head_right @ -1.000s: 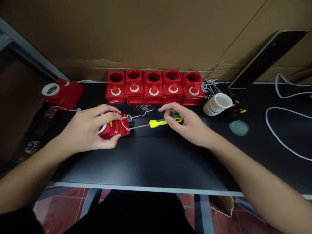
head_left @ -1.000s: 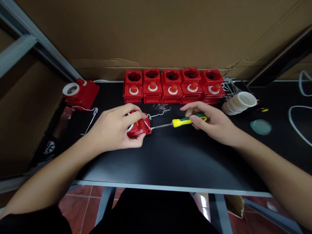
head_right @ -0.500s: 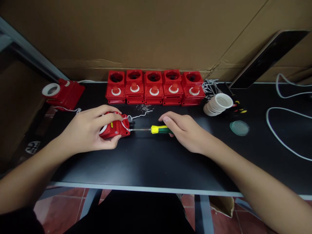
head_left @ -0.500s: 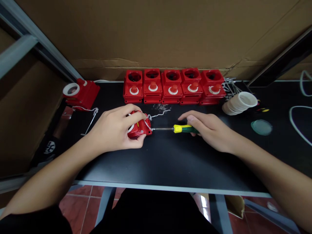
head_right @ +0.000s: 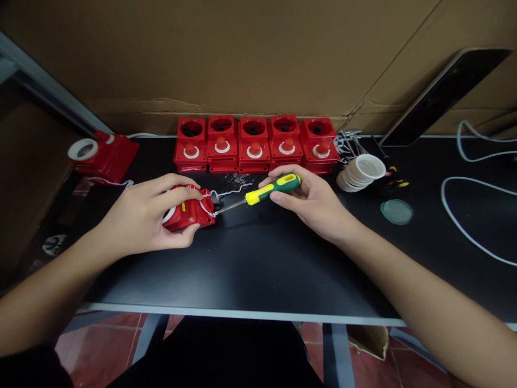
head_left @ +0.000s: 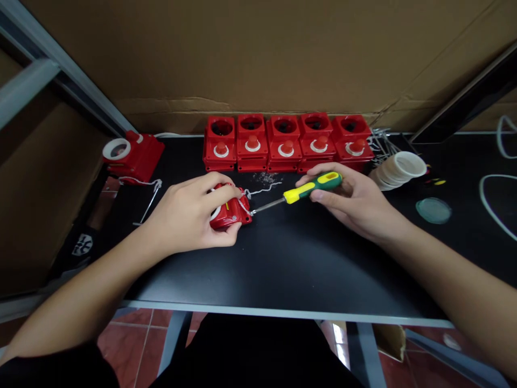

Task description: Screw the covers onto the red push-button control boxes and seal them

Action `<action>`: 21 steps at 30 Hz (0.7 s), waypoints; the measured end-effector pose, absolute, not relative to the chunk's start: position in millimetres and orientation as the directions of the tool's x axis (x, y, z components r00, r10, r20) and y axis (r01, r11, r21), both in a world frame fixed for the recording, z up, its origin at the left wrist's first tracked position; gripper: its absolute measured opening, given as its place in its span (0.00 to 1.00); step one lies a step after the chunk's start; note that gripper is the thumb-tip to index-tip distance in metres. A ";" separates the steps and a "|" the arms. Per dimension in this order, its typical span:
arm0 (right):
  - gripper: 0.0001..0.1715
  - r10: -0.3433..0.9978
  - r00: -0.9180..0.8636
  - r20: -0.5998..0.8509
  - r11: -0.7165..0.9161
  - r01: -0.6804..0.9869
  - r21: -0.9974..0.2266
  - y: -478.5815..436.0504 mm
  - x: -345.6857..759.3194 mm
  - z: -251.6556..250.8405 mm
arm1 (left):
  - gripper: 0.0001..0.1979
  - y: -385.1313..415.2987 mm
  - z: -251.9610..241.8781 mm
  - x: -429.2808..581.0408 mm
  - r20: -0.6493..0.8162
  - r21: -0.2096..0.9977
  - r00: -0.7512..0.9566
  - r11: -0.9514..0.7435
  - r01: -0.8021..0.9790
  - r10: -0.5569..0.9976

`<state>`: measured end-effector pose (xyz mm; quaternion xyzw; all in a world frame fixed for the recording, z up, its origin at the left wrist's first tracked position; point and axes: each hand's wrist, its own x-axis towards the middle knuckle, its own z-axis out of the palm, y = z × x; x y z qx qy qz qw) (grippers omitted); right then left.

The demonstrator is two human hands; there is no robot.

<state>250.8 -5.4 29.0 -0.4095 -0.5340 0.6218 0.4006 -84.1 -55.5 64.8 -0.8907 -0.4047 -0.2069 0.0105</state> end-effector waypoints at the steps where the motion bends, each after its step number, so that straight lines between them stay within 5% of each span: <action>1: 0.31 0.926 -0.366 -0.093 -0.128 -0.072 -0.989 -6.3 250.8 28.6 | 0.17 -55.6 64.8 -84.0 0.374 0.152 0.588 -0.672 0.725 0.718; 7: 0.40 0.932 -0.333 -0.145 -0.123 0.086 -0.989 -8.0 253.7 30.0 | 0.17 -56.8 65.2 -82.6 0.359 0.152 0.595 -0.674 0.723 0.719; 13: 0.14 0.938 -0.340 -0.061 -0.013 0.144 -0.990 -6.1 259.4 31.4 | 0.17 -57.4 65.4 -82.5 0.363 0.147 0.588 -0.667 0.730 0.723; 18: 0.19 0.932 -0.361 -0.022 0.006 0.078 -0.997 -5.3 260.1 27.8 | 0.18 -56.4 65.3 -83.6 0.338 0.163 0.584 -0.657 0.736 0.738; 21: 0.20 0.935 -0.350 -0.057 0.014 0.196 -0.981 -7.7 259.5 29.2 | 0.17 -56.4 65.8 -83.4 0.338 0.167 0.585 -0.659 0.734 0.737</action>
